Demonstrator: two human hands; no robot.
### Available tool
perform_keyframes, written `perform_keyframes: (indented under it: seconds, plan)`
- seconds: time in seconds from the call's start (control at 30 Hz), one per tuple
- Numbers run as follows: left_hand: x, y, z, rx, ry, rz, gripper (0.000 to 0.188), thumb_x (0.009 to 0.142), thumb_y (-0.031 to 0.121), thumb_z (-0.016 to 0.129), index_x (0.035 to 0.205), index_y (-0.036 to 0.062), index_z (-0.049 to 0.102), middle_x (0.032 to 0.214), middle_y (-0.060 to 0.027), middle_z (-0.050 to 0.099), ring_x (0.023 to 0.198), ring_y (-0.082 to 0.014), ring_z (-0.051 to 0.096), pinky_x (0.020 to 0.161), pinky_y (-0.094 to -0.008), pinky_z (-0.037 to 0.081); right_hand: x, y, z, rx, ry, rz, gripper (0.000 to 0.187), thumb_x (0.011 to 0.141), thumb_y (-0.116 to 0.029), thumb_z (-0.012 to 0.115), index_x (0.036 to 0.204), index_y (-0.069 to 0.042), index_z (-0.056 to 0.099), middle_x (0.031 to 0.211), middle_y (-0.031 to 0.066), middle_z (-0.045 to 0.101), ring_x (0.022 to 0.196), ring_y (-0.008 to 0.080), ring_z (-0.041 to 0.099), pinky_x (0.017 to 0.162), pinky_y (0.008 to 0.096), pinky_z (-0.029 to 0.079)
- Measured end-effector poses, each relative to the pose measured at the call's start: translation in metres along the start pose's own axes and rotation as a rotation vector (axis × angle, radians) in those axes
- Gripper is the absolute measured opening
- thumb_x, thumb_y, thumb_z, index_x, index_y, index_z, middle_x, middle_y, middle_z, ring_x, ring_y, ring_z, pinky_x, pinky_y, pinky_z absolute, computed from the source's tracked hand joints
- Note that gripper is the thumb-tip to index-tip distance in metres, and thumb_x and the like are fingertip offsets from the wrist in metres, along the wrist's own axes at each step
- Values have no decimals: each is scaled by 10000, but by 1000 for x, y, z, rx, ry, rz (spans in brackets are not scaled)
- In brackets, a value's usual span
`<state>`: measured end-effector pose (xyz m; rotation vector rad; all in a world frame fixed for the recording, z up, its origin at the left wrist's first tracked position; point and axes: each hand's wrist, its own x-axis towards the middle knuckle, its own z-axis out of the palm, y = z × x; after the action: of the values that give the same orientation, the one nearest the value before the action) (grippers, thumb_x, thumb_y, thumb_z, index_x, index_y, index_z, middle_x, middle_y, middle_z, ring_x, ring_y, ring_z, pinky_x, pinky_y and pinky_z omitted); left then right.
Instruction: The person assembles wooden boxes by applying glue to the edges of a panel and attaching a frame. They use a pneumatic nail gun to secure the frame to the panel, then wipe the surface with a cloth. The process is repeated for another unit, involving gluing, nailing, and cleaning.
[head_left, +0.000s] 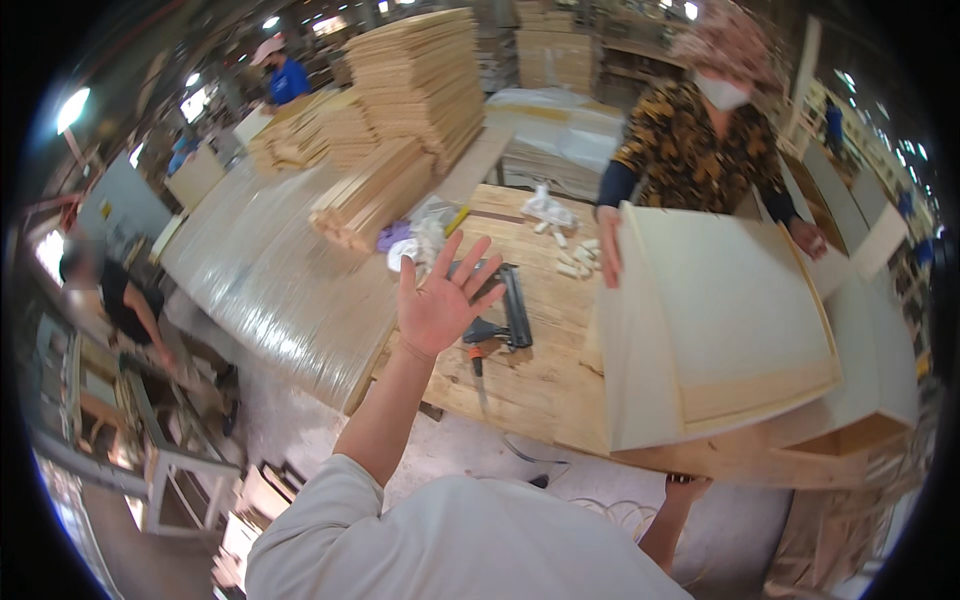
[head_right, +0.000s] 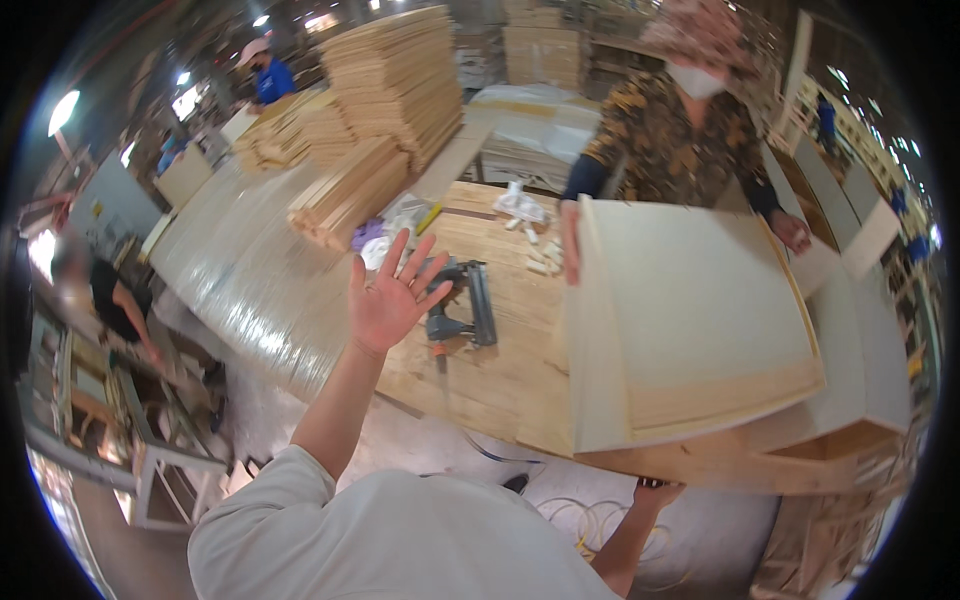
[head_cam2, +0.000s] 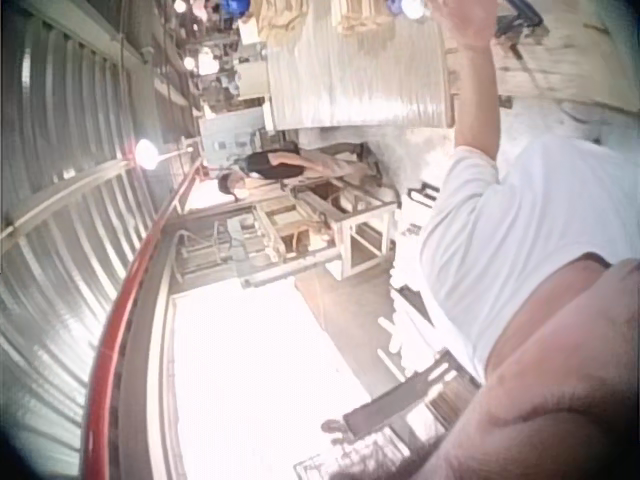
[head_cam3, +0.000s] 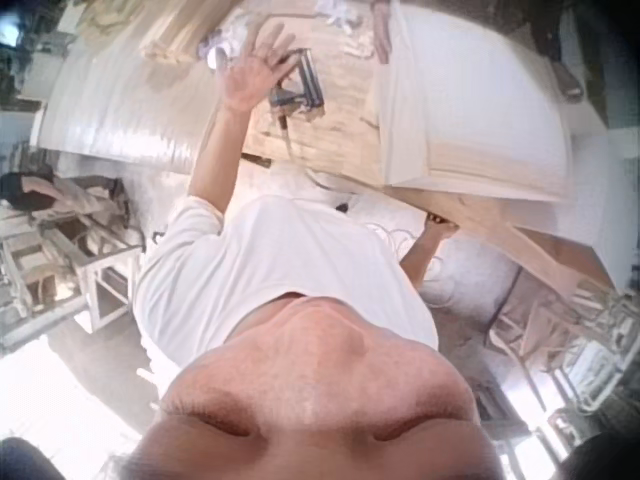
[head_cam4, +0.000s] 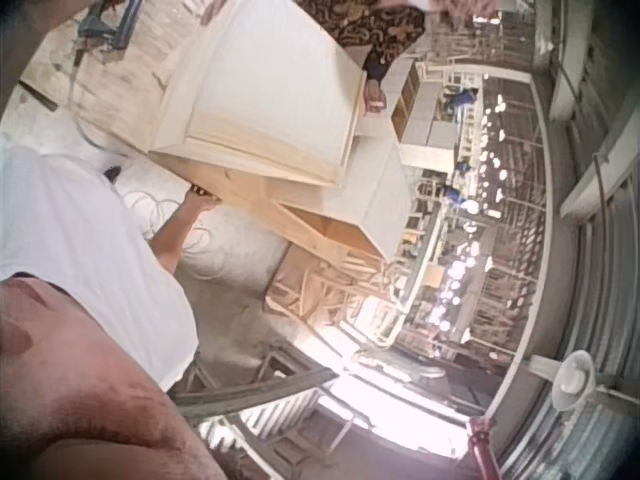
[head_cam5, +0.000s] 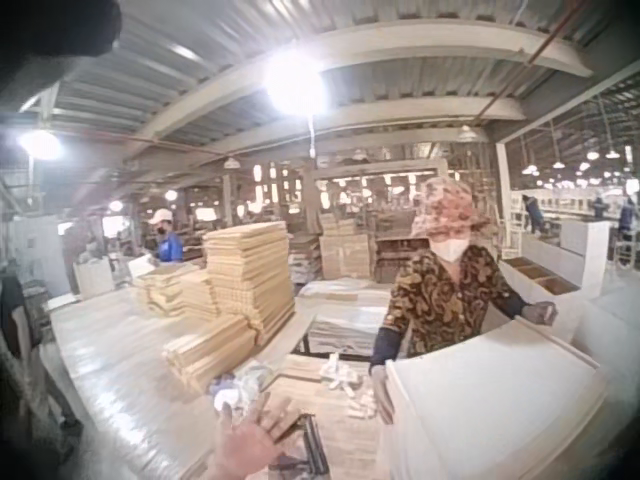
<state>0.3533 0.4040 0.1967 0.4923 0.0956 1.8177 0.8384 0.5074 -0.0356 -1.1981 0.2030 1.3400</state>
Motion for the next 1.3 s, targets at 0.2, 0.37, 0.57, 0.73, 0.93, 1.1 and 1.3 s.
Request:
perform_keyframes:
  seconds: [0.2,0.37,0.57,0.73,0.93,1.1,1.3]
  plan:
    - [-83,70,-12,52,-139,-3,799,871,733,173,1488,228,218,1544,-116,181,1421,-383,101,1119,-596,64,-38,10,3,-193,37,-158,637,841,-640,429,1256,-159,471,1239,74,452,1074,254,427,875,426,367]
    - [-154,115,-24,25,-127,12,813,866,742,176,1491,223,205,1533,-128,208,1403,-404,164,1107,-604,131,-81,32,-6,-410,-10,-416,622,892,-575,404,1328,-132,428,1369,57,388,1184,240,390,887,433,352]
    - [-250,155,-74,-10,17,19,788,885,710,226,1482,195,235,1511,-151,259,1379,-411,231,1099,-581,198,-141,136,-25,-747,-399,-735,316,928,-392,500,1055,-117,591,917,4,602,844,117,549,721,286,427]
    - [-308,161,-103,187,529,72,647,942,579,344,1419,143,335,1435,-156,377,1263,-362,415,1035,-523,338,-222,255,21,-913,-950,-354,207,938,-185,531,1096,-61,582,901,8,599,748,80,539,607,211,413]
    - [-308,188,-107,338,585,98,626,931,524,449,1412,142,329,1459,-139,326,1312,-366,324,1061,-510,275,-237,335,169,-964,-1360,-491,271,909,-153,593,1126,9,580,953,29,633,862,107,579,749,258,469]
    - [-296,222,-104,529,750,117,492,961,419,463,1362,139,401,1327,-92,485,1168,-263,487,956,-431,411,-259,406,299,-1135,-1449,-593,245,890,-148,585,1072,15,607,876,52,624,796,98,571,720,238,465]
    - [-212,249,-112,819,840,43,390,947,262,542,1292,97,474,1191,-80,579,1014,-198,571,866,-353,462,-222,479,413,-1302,-1364,-940,295,818,-179,558,1077,-59,631,1035,144,640,937,304,618,810,390,490]
